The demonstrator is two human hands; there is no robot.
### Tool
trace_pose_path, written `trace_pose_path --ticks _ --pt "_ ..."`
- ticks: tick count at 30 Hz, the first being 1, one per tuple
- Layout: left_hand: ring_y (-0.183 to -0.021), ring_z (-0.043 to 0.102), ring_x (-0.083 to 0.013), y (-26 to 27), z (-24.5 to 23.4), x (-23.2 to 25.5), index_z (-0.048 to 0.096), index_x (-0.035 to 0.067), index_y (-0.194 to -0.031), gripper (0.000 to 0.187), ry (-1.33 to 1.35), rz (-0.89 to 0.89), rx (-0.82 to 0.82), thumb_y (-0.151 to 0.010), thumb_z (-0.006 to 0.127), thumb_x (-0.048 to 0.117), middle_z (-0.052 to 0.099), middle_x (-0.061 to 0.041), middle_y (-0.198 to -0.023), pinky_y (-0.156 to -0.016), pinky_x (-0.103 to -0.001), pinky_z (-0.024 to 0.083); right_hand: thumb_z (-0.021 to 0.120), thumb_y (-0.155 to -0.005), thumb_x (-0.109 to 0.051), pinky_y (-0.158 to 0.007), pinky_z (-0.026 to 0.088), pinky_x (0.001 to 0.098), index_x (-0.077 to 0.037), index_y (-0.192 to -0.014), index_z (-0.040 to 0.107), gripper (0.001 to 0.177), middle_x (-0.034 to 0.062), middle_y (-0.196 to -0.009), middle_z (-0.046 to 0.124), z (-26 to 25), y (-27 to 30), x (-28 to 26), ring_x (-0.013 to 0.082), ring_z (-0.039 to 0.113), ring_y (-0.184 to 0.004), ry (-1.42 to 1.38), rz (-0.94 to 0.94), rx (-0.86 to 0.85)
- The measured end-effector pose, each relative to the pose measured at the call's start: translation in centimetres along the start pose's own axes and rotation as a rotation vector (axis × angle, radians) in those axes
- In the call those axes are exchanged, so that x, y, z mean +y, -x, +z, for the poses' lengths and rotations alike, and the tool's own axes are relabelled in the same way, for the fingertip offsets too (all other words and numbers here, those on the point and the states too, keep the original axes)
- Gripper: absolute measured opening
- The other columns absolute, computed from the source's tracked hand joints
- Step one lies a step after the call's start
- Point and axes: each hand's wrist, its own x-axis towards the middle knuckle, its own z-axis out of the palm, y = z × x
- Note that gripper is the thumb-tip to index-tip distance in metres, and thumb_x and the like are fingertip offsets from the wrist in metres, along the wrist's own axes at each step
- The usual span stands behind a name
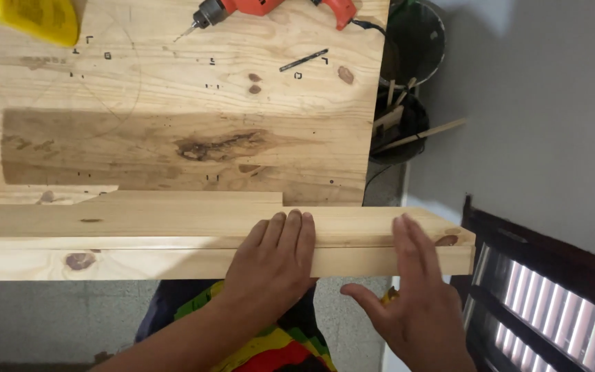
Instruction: Applying wood glue to the edges of wooden boards and joining them together after measuring.
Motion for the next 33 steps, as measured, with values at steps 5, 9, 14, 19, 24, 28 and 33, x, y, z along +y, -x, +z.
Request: trace_pose_path --ticks 5,9,14,19,24,28,33 --pt "-0.089 0.068 -0.0260 -0.6 -0.2 -0.5 0.067 0.000 -0.109 0.021 -0.024 0.020 0.081 -0.102 0.049 0.009 0.069 -0.015 -0.098 -0.080 -0.033 0.056 0.069 -0.074 -0.073 -0.044 0.061 0.0399 -0.020 -0.146 0.052 0.092 -0.0032 -0.144 0.054 0.5 -0.4 0.0 0.0165 0.071 -0.093 0.344 -0.141 0.170" --pt "-0.086 0.066 -0.0232 -0.7 -0.5 -0.5 0.066 0.002 -0.106 0.019 -0.067 0.019 0.092 -0.102 0.049 0.009 0.067 -0.012 -0.094 -0.079 -0.031 0.055 0.056 -0.083 -0.074 -0.036 0.055 0.0333 -0.015 -0.144 0.052 0.085 -0.0018 -0.144 0.057 0.8 -0.4 0.6 0.0136 0.072 -0.087 0.491 -0.243 0.184" --pt "-0.083 0.064 -0.0233 -0.6 -0.4 -0.5 0.066 0.002 -0.103 0.018 -0.072 0.019 0.097 -0.100 0.049 0.007 0.066 -0.012 -0.092 -0.075 -0.030 0.054 0.047 -0.088 -0.075 -0.042 0.054 0.0281 -0.012 -0.143 0.052 0.084 0.0021 -0.143 0.061 1.2 -0.4 0.9 0.0126 0.073 -0.076 0.615 -0.328 0.253" --pt "-0.086 0.066 -0.0235 -0.6 -0.5 -0.5 0.066 0.001 -0.105 0.014 -0.062 0.011 0.098 -0.101 0.053 0.006 0.067 -0.013 -0.095 -0.077 -0.031 0.055 0.047 -0.089 -0.075 -0.046 0.054 0.0263 -0.012 -0.142 0.054 0.083 0.0027 -0.141 0.063 1.3 -0.4 0.9 0.0113 0.073 -0.077 0.643 -0.351 0.306" --pt "-0.123 0.064 -0.0386 2.2 0.2 -1.2 0.051 -0.003 -0.143 0.047 0.137 0.015 -0.066 -0.101 0.051 0.017 0.067 -0.024 -0.132 -0.112 -0.051 0.045 0.059 -0.081 -0.074 -0.043 0.059 0.0348 -0.011 -0.139 0.053 0.085 0.0017 -0.142 0.060 1.3 -0.3 0.9 0.0145 0.074 -0.091 0.528 -0.282 0.214" --pt "-0.145 0.044 -0.0445 8.4 -2.0 -6.8 0.045 -0.001 -0.148 0.095 0.001 -0.036 -0.196 -0.083 0.069 0.063 0.046 -0.028 -0.153 -0.119 -0.060 0.036 0.071 -0.071 -0.075 -0.053 0.060 0.0351 -0.014 -0.139 0.058 0.092 -0.0009 -0.139 0.063 3.1 0.4 2.6 0.0128 0.072 -0.104 0.479 -0.277 0.276" --pt "-0.111 0.073 -0.0326 10.7 -5.0 -11.5 0.069 -0.003 -0.115 0.026 -0.133 -0.184 0.048 -0.099 0.050 0.004 0.075 -0.018 -0.115 -0.099 -0.045 0.056 0.078 -0.064 -0.070 -0.051 0.060 0.0397 -0.012 -0.139 0.061 0.096 0.0004 -0.147 0.063 5.4 1.8 4.5 0.0116 0.075 -0.081 0.343 -0.205 0.264"
